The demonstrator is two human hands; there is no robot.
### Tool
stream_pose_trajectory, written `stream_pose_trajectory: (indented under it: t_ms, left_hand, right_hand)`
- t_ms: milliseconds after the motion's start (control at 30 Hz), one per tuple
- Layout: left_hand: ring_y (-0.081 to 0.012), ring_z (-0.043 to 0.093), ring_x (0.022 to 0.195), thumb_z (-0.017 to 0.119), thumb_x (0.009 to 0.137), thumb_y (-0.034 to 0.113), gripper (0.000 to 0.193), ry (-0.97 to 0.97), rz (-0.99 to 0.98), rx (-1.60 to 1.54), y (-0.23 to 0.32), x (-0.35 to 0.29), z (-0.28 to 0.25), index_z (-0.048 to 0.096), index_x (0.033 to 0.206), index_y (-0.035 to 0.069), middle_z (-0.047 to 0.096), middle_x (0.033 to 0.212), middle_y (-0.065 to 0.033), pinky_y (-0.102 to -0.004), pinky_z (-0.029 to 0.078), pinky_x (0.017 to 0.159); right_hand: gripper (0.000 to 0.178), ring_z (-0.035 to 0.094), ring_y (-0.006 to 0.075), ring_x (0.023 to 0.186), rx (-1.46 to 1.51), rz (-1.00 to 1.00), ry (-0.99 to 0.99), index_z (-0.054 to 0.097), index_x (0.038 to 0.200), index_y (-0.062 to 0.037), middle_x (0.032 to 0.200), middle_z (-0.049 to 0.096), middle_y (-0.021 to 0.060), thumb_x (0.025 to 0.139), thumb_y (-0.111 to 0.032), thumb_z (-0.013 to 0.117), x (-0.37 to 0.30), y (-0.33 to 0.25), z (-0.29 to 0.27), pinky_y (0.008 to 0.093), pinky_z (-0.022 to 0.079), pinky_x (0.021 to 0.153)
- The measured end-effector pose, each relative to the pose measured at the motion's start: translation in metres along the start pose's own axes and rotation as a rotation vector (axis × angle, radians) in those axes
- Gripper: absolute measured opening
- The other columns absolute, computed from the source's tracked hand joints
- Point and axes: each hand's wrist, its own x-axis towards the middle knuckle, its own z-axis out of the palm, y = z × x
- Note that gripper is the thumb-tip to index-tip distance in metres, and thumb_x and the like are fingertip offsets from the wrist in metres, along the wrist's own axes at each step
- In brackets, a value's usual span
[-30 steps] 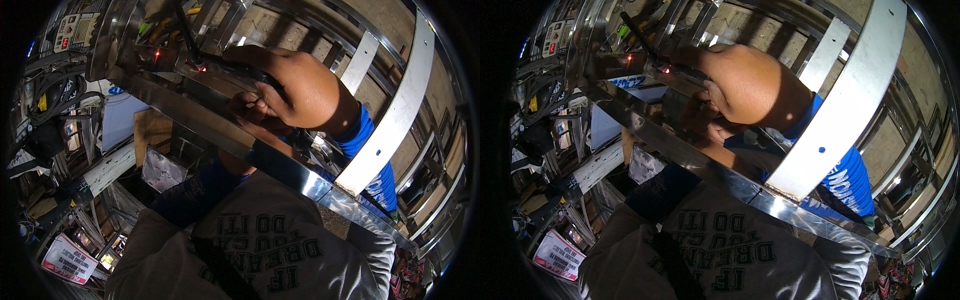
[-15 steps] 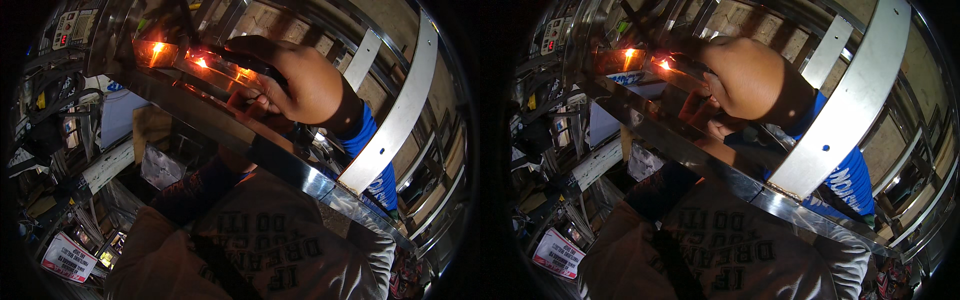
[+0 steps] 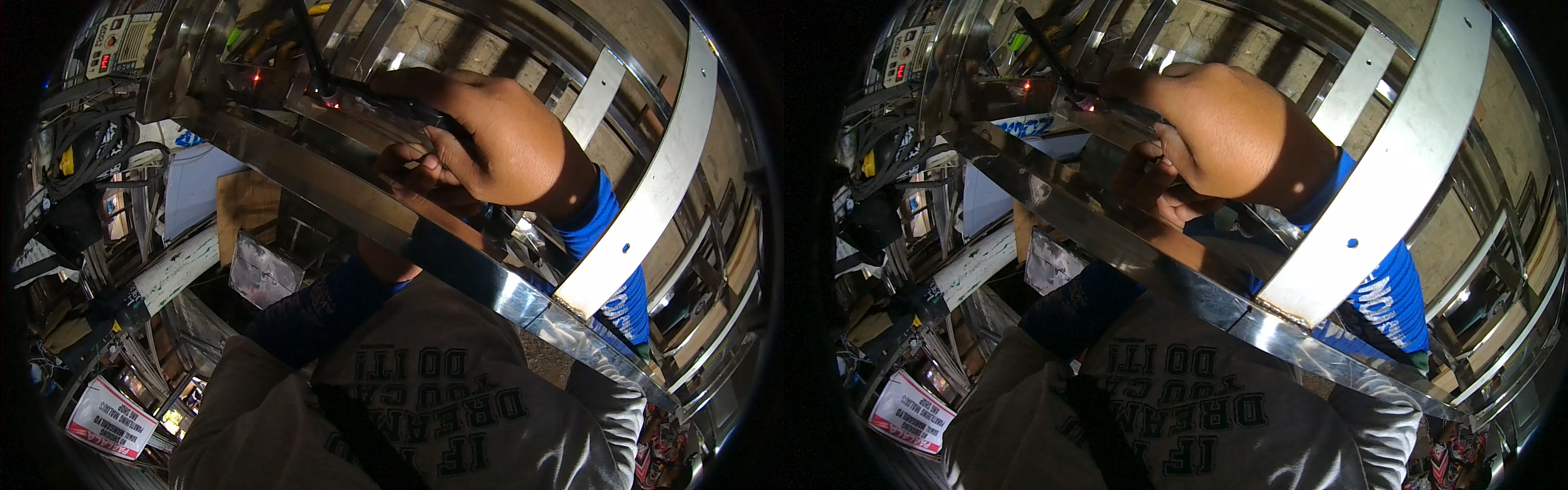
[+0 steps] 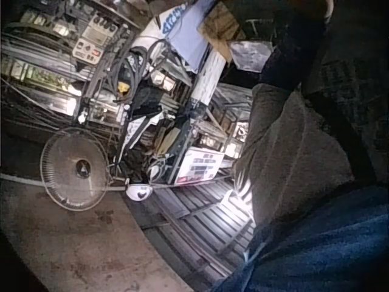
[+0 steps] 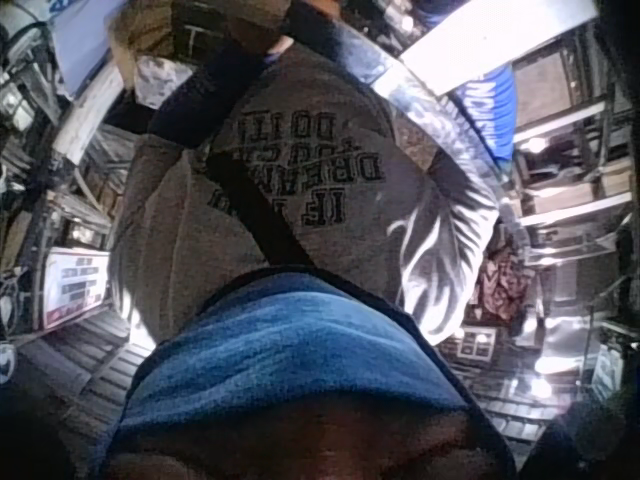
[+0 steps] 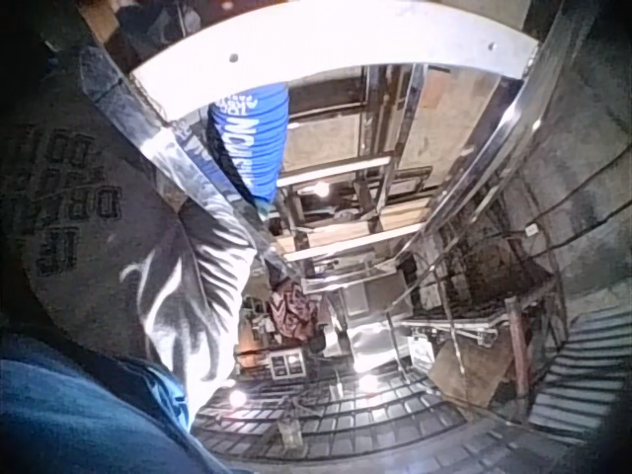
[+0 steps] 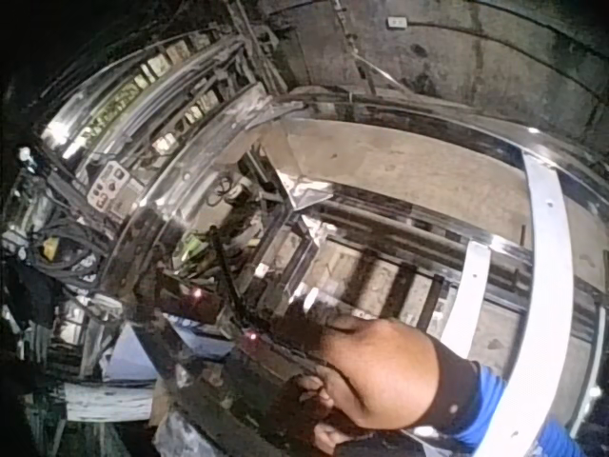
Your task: The person welds a rectangular metal frame using a handheld welding torch and filler rod. They repeatedly position the torch at joints, apply welds with bright sparks, and reposition the frame to access different seams.
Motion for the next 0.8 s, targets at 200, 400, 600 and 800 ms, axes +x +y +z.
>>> stream_pose_trajectory:
  t_ms: [200, 400, 600, 800]
  left_hand:
    - [-0.0274, 0.080, 0.097, 0.062, 0.113, 0.018, 0.016, -0.032, 0.062, -0.071, -0.008, 0.002, 0.000, 0.052, 0.123, 0.011, 0.071, 0.115, -0.0151, -0.0448, 0.069, 0.086]
    - [-0.0230, 0.076, 0.101, 0.065, 0.111, 0.012, 0.016, -0.072, 0.213, 0.094, -0.024, -0.002, 0.002, 0.057, 0.123, 0.007, 0.069, 0.112, -0.0078, -0.0411, 0.067, 0.083]
    - [-0.0236, 0.072, 0.108, 0.066, 0.111, 0.025, 0.032, 0.034, 0.526, 1.038, -0.038, -0.018, -0.064, 0.054, 0.134, 0.006, 0.068, 0.116, -0.0101, -0.0426, 0.066, 0.083]
    - [-0.0418, 0.077, 0.111, 0.061, 0.113, 0.036, 0.038, 0.201, 0.063, 0.248, 0.003, -0.035, -0.028, 0.051, 0.133, 0.006, 0.069, 0.124, -0.0259, -0.0513, 0.069, 0.085]
  right_hand:
    - [0.061, 0.073, 0.0415, 0.120, 0.069, 0.115, -0.013, 0.060, 0.150, -0.0069, 0.137, 0.072, 0.0218, 0.090, 0.003, 0.067, 0.003, -0.009, -0.003, 0.0453, 0.061, 0.100]
    - [0.058, 0.074, 0.0424, 0.116, 0.089, 0.026, 0.238, 0.058, 0.150, -0.0054, 0.133, 0.072, 0.0222, 0.093, 0.001, 0.070, 0.000, -0.001, 0.004, 0.0411, 0.059, 0.099]
    - [0.070, 0.075, 0.0404, 0.102, 0.221, 0.057, 0.485, 0.044, 0.157, -0.0088, 0.125, 0.067, 0.0242, 0.094, -0.002, 0.073, -0.014, 0.005, 0.015, 0.0392, 0.058, 0.085]
    - [0.066, 0.062, 0.0116, 0.062, 0.530, 0.541, 0.680, 0.042, 0.160, -0.0052, 0.102, 0.069, 0.0106, 0.104, -0.018, 0.074, -0.067, -0.018, 0.022, 0.0264, 0.047, 0.054]
